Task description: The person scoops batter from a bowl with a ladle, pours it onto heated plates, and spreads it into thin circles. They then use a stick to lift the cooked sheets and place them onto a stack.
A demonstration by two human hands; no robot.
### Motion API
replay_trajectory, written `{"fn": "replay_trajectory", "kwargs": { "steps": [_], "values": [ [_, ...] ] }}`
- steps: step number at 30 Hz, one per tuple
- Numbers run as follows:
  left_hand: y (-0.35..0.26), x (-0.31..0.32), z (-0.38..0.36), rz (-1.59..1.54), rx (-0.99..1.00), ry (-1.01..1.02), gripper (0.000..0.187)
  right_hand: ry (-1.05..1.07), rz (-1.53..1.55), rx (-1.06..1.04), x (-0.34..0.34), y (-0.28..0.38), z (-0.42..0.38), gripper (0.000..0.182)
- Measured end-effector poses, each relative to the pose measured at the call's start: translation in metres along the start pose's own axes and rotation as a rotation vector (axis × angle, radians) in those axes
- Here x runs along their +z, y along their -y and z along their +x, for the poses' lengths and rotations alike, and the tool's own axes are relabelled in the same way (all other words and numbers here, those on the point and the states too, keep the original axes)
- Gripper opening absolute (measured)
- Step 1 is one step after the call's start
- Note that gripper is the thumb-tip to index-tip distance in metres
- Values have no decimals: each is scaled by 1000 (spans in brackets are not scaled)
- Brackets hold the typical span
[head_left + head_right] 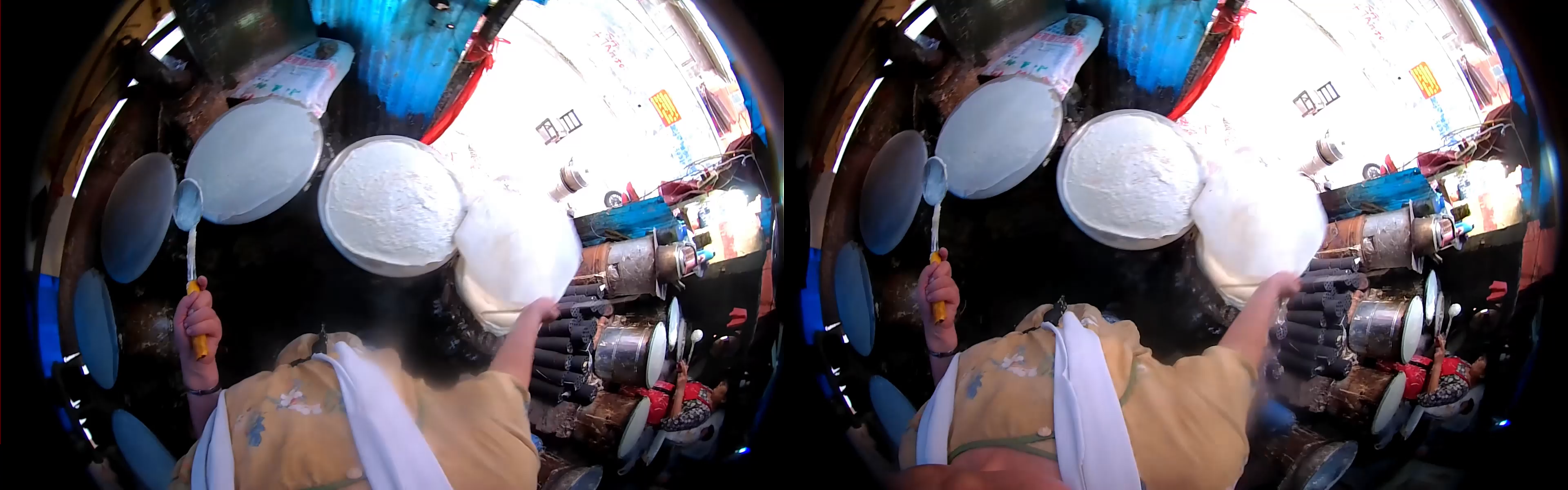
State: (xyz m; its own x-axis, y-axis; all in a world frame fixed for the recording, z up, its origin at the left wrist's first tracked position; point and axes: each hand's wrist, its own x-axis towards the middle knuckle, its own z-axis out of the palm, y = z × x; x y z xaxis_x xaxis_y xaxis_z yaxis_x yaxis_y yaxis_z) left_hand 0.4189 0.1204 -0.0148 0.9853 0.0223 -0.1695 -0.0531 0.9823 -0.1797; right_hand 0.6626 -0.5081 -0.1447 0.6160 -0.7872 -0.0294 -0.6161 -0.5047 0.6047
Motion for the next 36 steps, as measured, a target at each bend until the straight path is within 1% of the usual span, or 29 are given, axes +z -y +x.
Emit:
{"fn": "replay_trajectory", "kwargs": {
  "steps": [1, 2, 3, 4, 5, 8, 12, 15, 17, 19, 20, 21, 22, 23, 24, 25, 26, 27, 29, 31, 32, 33, 34, 35, 36],
  "values": [
    [8, 2, 7, 2, -6, -13, 26, 85, 1, -1, 59, 15, 15, 25],
    [17, 5, 16, -12, -3, -29, 26, 262, 79, -96, 19, 3, -35, 26],
    [26, 6, 22, -27, 6, -51, 27, 401, 779, 393, 50, 19, -40, 23],
    [36, 7, 30, -67, 12, -55, 27, 180, 1420, 977, 81, 34, -45, 25],
    [44, 10, 37, -109, 32, -61, 28, 249, 1471, 899, 79, 31, -63, 30],
    [67, 20, 56, -92, 31, -66, 28, 286, 1579, 865, 101, 31, -65, 28],
    [80, 18, 56, -141, 18, -31, 29, 214, 1653, 744, 108, 6, -38, 26],
    [78, 17, 41, -147, 77, -57, 26, 163, 1696, 584, 94, -7, -28, 25],
    [76, 15, 21, -104, 132, -22, 25, 144, 1739, 481, 79, -4, -30, 25],
    [65, 3, -2, -120, 167, 41, 25, 163, 1802, 299, 55, 19, -38, 24],
    [64, -6, -17, -126, 220, 17, 24, 205, 1820, 170, 37, 41, -48, 24],
    [59, -12, -31, -163, 217, 45, 22, 255, 1840, 24, 15, 67, -64, 23],
    [58, -17, -49, -106, 324, 19, 19, 310, 1855, -145, -7, 94, -83, 23],
    [57, -22, -67, -57, 382, 33, 17, 361, 1866, -339, -31, 123, -106, 23],
    [60, -26, -87, 91, 516, -93, 17, 387, 1866, -555, -51, 155, -129, 24],
    [66, -33, -105, 138, 619, -128, 17, 419, 1866, -770, -71, 187, -152, 25],
    [72, -40, -122, 185, 723, -192, 18, 437, 1863, -1044, -88, 209, -175, 28],
    [64, -30, -30, 220, 802, -292, 19, 311, 1566, -1342, -167, 282, -163, 34],
    [62, -41, -26, 195, 976, -361, 21, 233, 1267, -1775, -236, 310, -237, 33],
    [56, -63, -1, 125, 1144, -411, 24, 33, 1034, -2158, -259, 395, -271, 33],
    [57, -65, 8, 44, 1247, -496, 22, -59, 932, -2341, -272, 435, -290, 32],
    [59, -68, 21, -42, 1340, -587, 22, 139, 785, -2308, -283, 421, -322, 35],
    [61, -78, 30, -114, 1403, -608, 22, 316, 631, -2242, -295, 405, -356, 37],
    [60, -113, 25, -81, 1448, -815, 20, 456, 480, -2156, -305, 389, -392, 40],
    [54, -151, 20, -42, 1470, -1013, 20, 478, 491, -2249, -285, 398, -411, 38]
  ]
}}
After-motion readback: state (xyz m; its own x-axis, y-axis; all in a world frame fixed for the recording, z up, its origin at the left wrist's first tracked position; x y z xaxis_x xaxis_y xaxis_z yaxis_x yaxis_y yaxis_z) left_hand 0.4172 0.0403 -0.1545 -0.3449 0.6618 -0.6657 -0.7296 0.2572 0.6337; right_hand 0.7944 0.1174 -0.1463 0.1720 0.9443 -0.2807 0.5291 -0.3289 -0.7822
